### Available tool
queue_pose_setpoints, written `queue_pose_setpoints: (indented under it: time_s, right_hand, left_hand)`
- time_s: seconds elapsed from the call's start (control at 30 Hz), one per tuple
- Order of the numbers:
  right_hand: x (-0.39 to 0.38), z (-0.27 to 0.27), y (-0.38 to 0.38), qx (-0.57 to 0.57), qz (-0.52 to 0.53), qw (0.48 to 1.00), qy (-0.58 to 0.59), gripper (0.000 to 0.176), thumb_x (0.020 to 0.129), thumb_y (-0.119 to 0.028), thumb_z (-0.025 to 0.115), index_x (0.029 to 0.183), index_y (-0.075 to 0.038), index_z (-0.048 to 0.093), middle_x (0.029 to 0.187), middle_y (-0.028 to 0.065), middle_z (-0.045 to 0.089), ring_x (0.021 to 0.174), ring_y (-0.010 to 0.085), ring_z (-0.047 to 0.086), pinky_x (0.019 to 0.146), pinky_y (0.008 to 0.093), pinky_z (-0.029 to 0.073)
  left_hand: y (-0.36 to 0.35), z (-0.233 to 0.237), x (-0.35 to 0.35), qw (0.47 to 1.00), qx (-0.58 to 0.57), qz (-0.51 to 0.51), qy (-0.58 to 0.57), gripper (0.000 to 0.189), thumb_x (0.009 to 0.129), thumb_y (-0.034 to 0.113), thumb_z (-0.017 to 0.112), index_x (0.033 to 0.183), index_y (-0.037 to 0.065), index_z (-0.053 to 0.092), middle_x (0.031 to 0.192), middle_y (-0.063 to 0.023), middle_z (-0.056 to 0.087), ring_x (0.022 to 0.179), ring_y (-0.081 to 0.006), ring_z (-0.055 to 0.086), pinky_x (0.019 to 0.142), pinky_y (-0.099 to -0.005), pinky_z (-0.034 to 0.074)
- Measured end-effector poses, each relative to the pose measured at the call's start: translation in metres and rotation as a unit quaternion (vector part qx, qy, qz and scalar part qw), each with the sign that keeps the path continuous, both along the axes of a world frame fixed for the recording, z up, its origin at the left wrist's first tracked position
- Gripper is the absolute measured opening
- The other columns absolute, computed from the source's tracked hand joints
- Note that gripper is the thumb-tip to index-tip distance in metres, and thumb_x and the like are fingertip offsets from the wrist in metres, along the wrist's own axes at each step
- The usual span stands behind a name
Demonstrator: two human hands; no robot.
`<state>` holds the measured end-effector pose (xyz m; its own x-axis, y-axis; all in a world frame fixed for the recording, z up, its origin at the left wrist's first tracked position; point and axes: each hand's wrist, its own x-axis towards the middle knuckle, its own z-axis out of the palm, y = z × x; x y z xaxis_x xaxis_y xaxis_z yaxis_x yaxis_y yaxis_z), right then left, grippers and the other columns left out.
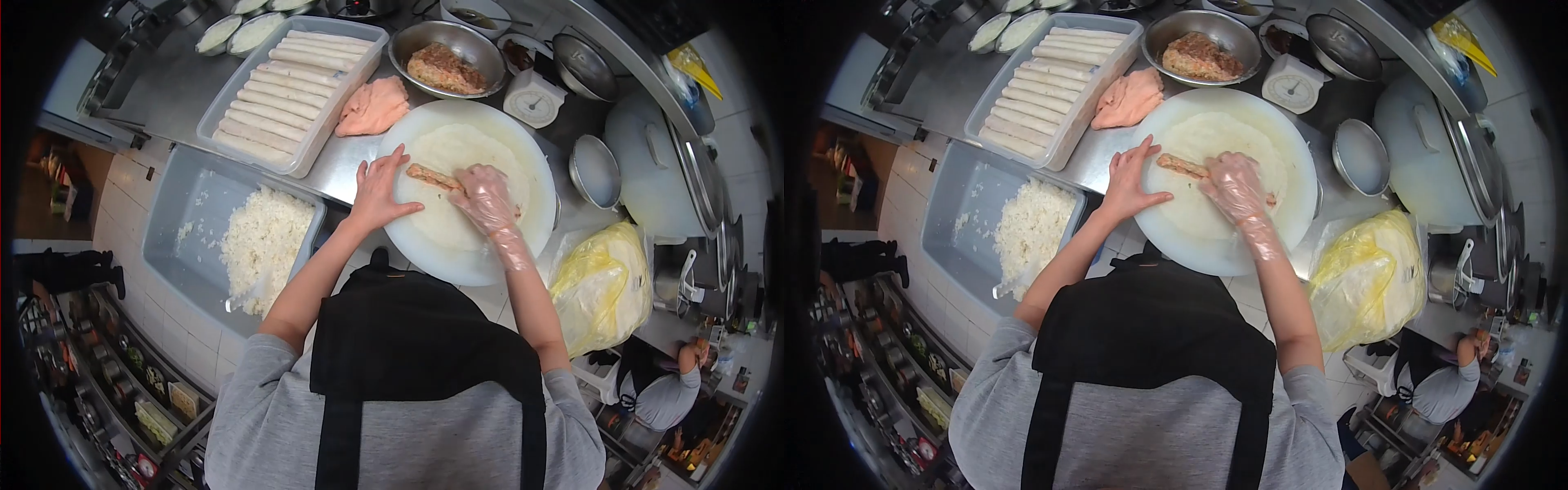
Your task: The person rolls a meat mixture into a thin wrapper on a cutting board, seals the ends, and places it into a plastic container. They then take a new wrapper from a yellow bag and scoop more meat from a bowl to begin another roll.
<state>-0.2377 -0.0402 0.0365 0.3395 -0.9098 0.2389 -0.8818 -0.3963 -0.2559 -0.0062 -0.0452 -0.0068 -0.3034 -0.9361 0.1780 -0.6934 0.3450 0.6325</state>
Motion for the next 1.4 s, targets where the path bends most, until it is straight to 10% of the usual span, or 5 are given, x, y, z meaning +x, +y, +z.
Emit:
queue_pose_setpoints:
  time_s: [0.63, 1.4]
  right_hand:
    - [0.076, -0.018, -0.031, -0.025, 0.014, 0.999, 0.022, 0.023, 0.073, -0.026, 0.067, 0.090, -0.011, 0.069, 0.084, 0.0085, 0.060, 0.089, 0.0267, 0.058, 0.083, 0.0434, 0.042]
    - [-0.102, -0.025, 0.047, 0.062, -0.126, 0.970, -0.196, 0.038, 0.069, -0.024, 0.075, 0.104, -0.011, 0.070, 0.113, 0.0103, 0.060, 0.106, 0.0280, 0.052, 0.094, 0.0385, 0.040]
  left_hand:
    - [-0.001, -0.002, -0.002, 0.999, -0.007, -0.002, 0.032, 0.126, 0.055, 0.041, 0.085, 0.149, 0.007, 0.009, 0.136, -0.0033, 0.049, 0.127, -0.0265, 0.039, 0.108, -0.0616, 0.014]
    - [-0.003, 0.001, 0.002, 0.999, -0.026, -0.027, 0.013, 0.121, 0.058, 0.039, 0.084, 0.150, 0.008, 0.012, 0.137, -0.0062, 0.049, 0.126, -0.0282, 0.040, 0.106, -0.0623, 0.017]
